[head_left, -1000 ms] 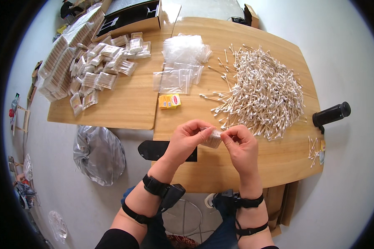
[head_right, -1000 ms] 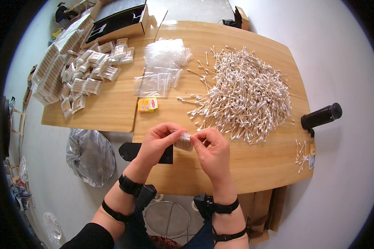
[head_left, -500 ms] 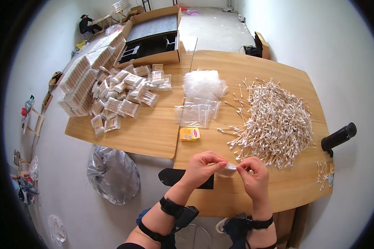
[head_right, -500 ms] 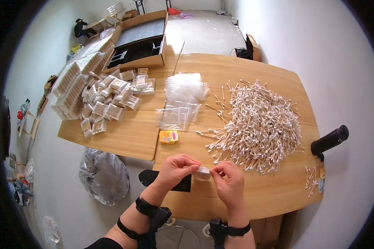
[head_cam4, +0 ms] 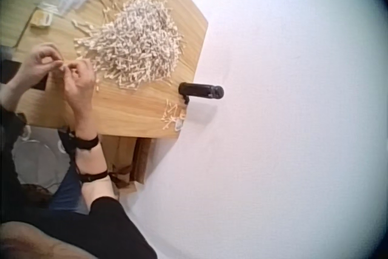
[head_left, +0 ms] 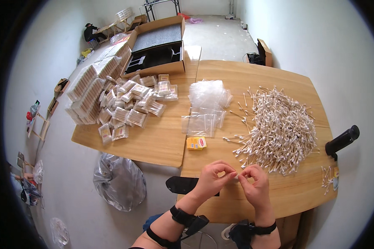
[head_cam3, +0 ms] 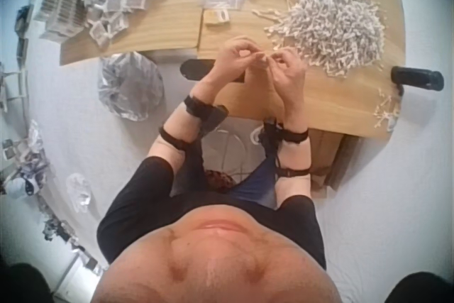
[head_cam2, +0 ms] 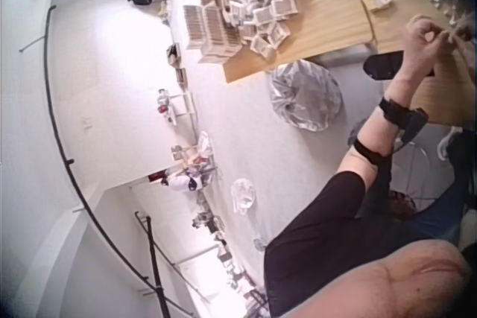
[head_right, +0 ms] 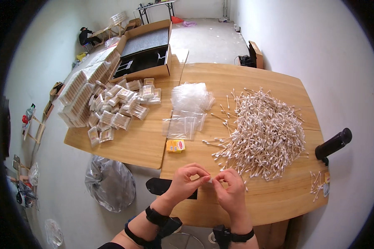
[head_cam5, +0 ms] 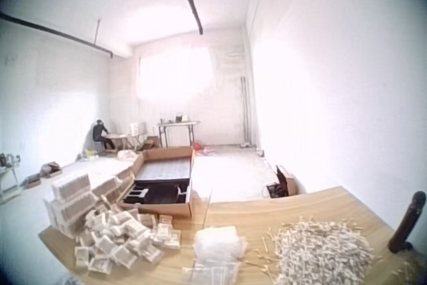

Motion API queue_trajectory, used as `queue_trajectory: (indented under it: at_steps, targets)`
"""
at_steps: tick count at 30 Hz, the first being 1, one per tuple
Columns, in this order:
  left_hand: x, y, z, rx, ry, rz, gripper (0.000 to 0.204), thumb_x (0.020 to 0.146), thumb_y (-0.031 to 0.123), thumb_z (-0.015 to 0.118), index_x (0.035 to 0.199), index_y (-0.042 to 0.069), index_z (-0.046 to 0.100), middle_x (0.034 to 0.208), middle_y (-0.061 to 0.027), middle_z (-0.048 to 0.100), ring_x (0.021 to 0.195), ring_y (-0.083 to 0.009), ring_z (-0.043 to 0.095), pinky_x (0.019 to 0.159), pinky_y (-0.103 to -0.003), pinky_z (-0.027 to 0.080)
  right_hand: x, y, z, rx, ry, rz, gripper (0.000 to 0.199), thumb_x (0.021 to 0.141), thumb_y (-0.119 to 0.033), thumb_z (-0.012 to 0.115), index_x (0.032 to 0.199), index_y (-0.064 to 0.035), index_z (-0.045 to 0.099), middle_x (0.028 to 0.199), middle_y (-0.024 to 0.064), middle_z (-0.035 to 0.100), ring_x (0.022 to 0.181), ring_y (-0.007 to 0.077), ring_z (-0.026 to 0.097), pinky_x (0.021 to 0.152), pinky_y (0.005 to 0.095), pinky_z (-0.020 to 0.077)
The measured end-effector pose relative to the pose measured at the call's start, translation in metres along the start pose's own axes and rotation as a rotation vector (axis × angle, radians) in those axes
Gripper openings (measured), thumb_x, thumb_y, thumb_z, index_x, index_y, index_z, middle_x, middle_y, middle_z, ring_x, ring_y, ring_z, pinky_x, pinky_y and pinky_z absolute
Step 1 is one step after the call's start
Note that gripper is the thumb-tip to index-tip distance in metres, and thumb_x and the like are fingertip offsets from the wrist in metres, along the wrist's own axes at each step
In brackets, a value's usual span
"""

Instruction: Packing cotton swabs into small plastic bags and arranging them on a table.

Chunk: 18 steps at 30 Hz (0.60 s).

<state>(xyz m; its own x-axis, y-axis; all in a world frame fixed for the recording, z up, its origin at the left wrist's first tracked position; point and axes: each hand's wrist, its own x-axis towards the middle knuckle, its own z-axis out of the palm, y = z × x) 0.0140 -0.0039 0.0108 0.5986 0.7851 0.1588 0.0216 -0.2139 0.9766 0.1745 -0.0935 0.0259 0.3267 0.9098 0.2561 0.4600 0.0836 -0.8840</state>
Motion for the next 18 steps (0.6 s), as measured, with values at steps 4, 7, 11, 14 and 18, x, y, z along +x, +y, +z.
queue_trajectory:
  at_steps: [4, 7, 11, 14, 18]
  targets:
    - [-0.004, -0.006, 0.008, 0.030, 0.067, 0.034, 0.007, 0.088, 0.006, 0.077, 0.091, 0.000, 0.074, 0.094, -0.0084, 0.072, 0.091, -0.0171, 0.067, 0.080, -0.029, 0.052, 0.002, 0.000, 0.003, 0.035, -0.022, 0.026, 0.010, 0.083, 0.000, 0.074, 0.087, -0.0009, 0.065, 0.088, 0.0111, 0.062, 0.079, 0.0243, 0.062, 0.070, 0.0328, 0.0507]
    - [-0.003, -0.002, 0.008, 0.046, 0.050, 0.049, 0.008, 0.088, 0.006, 0.077, 0.092, 0.000, 0.072, 0.097, -0.0089, 0.072, 0.092, -0.0177, 0.067, 0.080, -0.029, 0.052, 0.001, -0.003, 0.000, 0.006, -0.024, -0.008, 0.010, 0.083, 0.001, 0.073, 0.087, -0.0006, 0.064, 0.087, 0.0114, 0.061, 0.078, 0.0249, 0.061, 0.069, 0.0337, 0.0500]
    - [-0.002, -0.003, 0.007, 0.046, 0.010, 0.026, 0.010, 0.089, 0.007, 0.078, 0.093, 0.001, 0.071, 0.100, -0.0087, 0.071, 0.093, -0.0185, 0.067, 0.084, -0.031, 0.052, 0.001, -0.004, 0.003, -0.038, -0.008, -0.060, 0.011, 0.083, 0.001, 0.073, 0.087, -0.0006, 0.063, 0.087, 0.0117, 0.060, 0.077, 0.0265, 0.061, 0.069, 0.0355, 0.0496]
    - [0.000, -0.003, 0.006, 0.043, 0.026, 0.036, 0.010, 0.089, 0.008, 0.078, 0.091, 0.001, 0.071, 0.099, -0.0079, 0.071, 0.093, -0.0186, 0.066, 0.085, -0.031, 0.052, 0.001, -0.004, 0.005, -0.079, 0.023, -0.060, 0.011, 0.083, 0.000, 0.073, 0.088, -0.0007, 0.063, 0.087, 0.0123, 0.060, 0.078, 0.0283, 0.060, 0.070, 0.0368, 0.0494]
    - [0.001, -0.005, -0.002, 0.017, 0.036, 0.037, 0.009, 0.088, 0.007, 0.078, 0.089, 0.001, 0.071, 0.098, -0.0075, 0.071, 0.093, -0.0183, 0.066, 0.085, -0.031, 0.052, 0.003, 0.001, 0.002, -0.109, 0.025, -0.066, 0.012, 0.082, -0.002, 0.075, 0.087, -0.0012, 0.064, 0.089, 0.0127, 0.061, 0.083, 0.0300, 0.061, 0.073, 0.0376, 0.0491]
